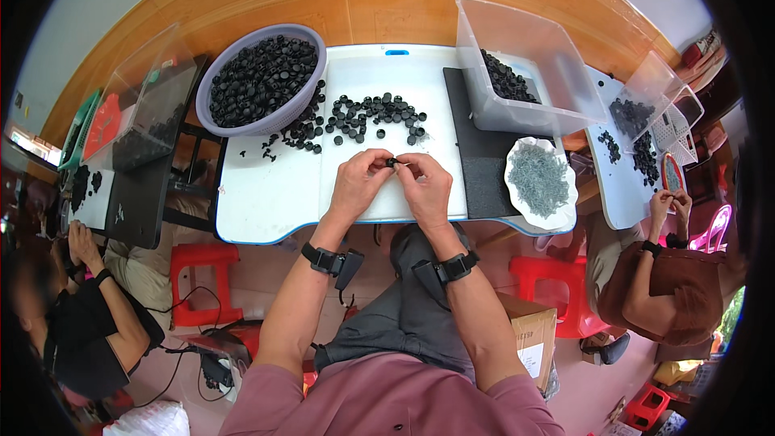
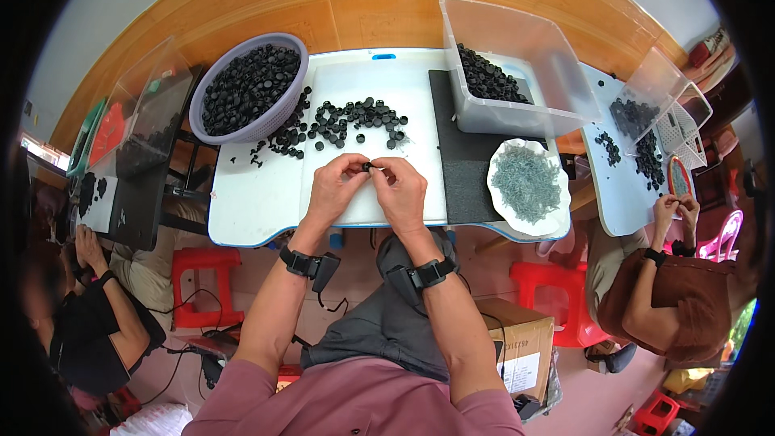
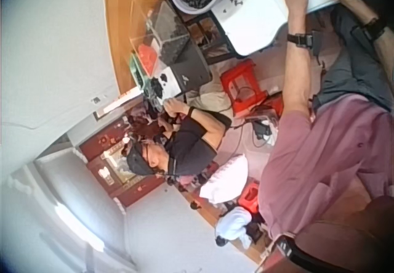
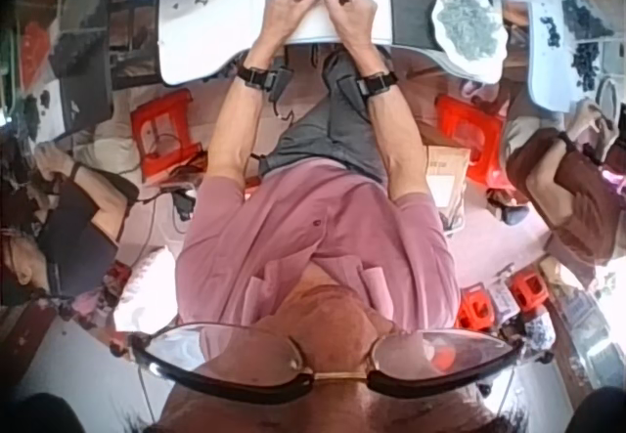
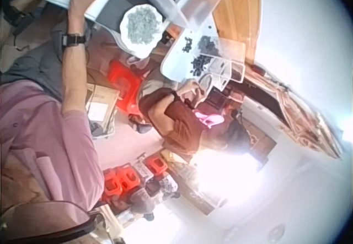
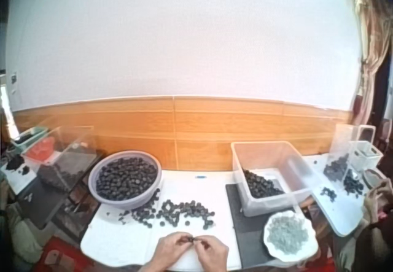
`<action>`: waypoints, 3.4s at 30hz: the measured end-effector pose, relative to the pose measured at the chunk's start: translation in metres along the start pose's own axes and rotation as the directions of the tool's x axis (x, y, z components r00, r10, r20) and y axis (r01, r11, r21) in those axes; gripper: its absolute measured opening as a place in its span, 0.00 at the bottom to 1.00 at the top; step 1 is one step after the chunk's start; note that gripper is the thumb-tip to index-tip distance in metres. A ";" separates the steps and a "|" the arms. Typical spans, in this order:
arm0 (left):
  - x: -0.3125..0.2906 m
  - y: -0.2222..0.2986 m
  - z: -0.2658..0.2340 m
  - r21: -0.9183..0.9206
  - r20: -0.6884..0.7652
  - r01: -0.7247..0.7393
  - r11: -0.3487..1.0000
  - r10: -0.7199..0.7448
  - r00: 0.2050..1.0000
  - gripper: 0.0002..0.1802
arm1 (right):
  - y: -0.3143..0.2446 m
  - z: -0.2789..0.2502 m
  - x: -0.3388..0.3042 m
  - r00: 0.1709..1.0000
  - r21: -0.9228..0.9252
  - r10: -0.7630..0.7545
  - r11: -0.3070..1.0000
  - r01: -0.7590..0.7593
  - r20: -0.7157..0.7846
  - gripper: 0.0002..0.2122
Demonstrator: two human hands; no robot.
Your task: Assemble small black rubber components by inserting tiny white plastic parts into them.
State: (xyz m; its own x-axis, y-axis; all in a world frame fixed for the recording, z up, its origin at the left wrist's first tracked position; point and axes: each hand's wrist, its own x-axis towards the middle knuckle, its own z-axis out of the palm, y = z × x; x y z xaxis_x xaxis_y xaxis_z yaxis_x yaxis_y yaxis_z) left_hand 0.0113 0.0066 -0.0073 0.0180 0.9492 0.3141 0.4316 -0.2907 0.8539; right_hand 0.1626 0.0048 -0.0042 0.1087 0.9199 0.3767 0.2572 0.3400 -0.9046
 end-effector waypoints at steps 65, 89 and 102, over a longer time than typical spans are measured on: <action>-0.001 -0.006 -0.013 -0.234 0.117 0.177 0.956 -0.154 0.981 0.16 | 0.002 0.002 -0.004 0.983 -0.042 -0.160 0.985 0.165 0.095 0.08; -0.004 -0.003 0.000 -0.155 0.060 0.152 0.976 -0.145 0.988 0.15 | 0.014 -0.009 -0.001 0.994 0.160 0.086 0.983 -0.096 0.065 0.04; -0.004 -0.006 0.008 -0.145 -0.003 0.151 0.978 -0.153 0.988 0.14 | -0.255 -0.136 -0.070 0.570 0.613 -0.814 0.396 0.683 -0.110 0.29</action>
State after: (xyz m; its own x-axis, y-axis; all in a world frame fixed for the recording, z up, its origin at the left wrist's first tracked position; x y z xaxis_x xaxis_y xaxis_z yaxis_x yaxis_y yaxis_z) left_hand 0.0154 0.0059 -0.0168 -0.0510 0.9822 0.1806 0.2942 -0.1580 0.9426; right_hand 0.2201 -0.1728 0.2277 -0.0420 0.2262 0.9732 -0.4129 0.8830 -0.2231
